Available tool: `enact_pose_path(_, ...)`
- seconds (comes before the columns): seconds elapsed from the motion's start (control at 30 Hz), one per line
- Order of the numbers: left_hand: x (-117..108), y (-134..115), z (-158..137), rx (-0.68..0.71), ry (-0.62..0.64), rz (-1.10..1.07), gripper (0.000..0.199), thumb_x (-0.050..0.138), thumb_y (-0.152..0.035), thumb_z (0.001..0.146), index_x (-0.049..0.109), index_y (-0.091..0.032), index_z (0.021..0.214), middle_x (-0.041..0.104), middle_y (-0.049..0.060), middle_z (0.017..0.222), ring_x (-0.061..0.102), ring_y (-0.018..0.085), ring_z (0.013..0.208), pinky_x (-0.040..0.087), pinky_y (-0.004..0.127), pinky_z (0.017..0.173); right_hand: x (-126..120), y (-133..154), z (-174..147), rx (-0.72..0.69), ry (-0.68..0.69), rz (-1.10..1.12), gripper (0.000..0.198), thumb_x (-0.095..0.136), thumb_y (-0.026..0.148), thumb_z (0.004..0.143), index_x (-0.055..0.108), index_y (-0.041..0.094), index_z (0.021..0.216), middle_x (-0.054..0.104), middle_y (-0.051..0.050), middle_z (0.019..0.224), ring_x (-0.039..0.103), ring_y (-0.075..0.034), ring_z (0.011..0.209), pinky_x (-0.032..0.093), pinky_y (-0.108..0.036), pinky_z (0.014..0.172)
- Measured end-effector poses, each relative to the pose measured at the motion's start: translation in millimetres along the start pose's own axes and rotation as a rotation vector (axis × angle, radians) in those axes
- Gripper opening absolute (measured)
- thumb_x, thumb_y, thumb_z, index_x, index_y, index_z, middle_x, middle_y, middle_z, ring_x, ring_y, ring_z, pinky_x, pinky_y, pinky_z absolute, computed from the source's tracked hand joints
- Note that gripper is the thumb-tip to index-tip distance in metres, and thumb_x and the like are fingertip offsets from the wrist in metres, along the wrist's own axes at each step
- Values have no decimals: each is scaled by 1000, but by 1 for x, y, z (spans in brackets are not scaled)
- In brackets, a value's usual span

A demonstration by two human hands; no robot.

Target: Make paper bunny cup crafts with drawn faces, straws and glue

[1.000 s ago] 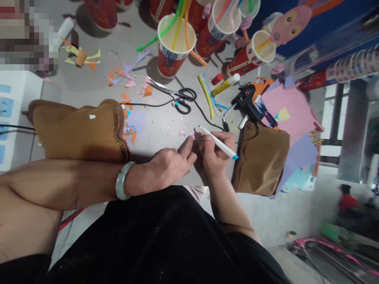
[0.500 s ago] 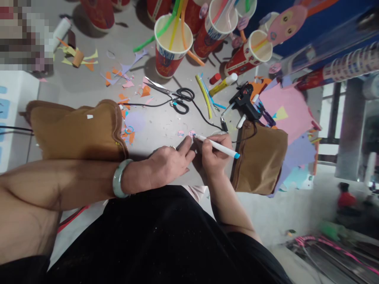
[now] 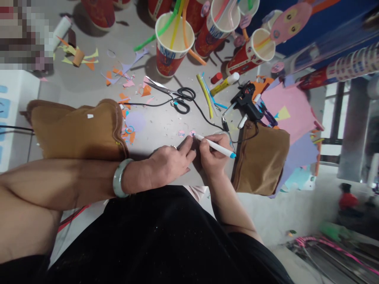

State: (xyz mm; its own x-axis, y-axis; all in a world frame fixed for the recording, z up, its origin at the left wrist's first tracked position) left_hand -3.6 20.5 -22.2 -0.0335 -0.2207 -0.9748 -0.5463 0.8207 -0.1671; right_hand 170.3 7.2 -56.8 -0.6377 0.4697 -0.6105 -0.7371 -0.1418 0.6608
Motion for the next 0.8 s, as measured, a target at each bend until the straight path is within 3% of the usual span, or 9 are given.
enact_pose_path(0.63,2,-1,-1,-14,9,2,52,54,-40,102,54,-18,150,38,24,167,74,21,69,50,34,55,1,-2,-1,14,-15,21,11,63,30,88,59,23,81,62,2,70,60,-14,61,51,-31,58)
enact_pose_path(0.8,4,-2,1,-19,35,1,47,53,-38,102,58,-20,146,34,24,169,74,21,70,50,34,55,1,-9,-8,-16,-83,146,13,61,36,92,56,24,90,60,1,72,65,-18,65,55,-37,62)
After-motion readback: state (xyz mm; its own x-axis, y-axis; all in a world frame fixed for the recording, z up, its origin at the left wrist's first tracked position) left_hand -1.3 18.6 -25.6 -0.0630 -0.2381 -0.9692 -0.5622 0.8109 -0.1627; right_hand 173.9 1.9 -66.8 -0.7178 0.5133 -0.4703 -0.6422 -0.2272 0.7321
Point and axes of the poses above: each hand's wrist, its own z-axis towards the middle knuckle, its own x-axis out of the palm, y = z × x, the point moved 2 cm from there along z, towards the middle knuckle
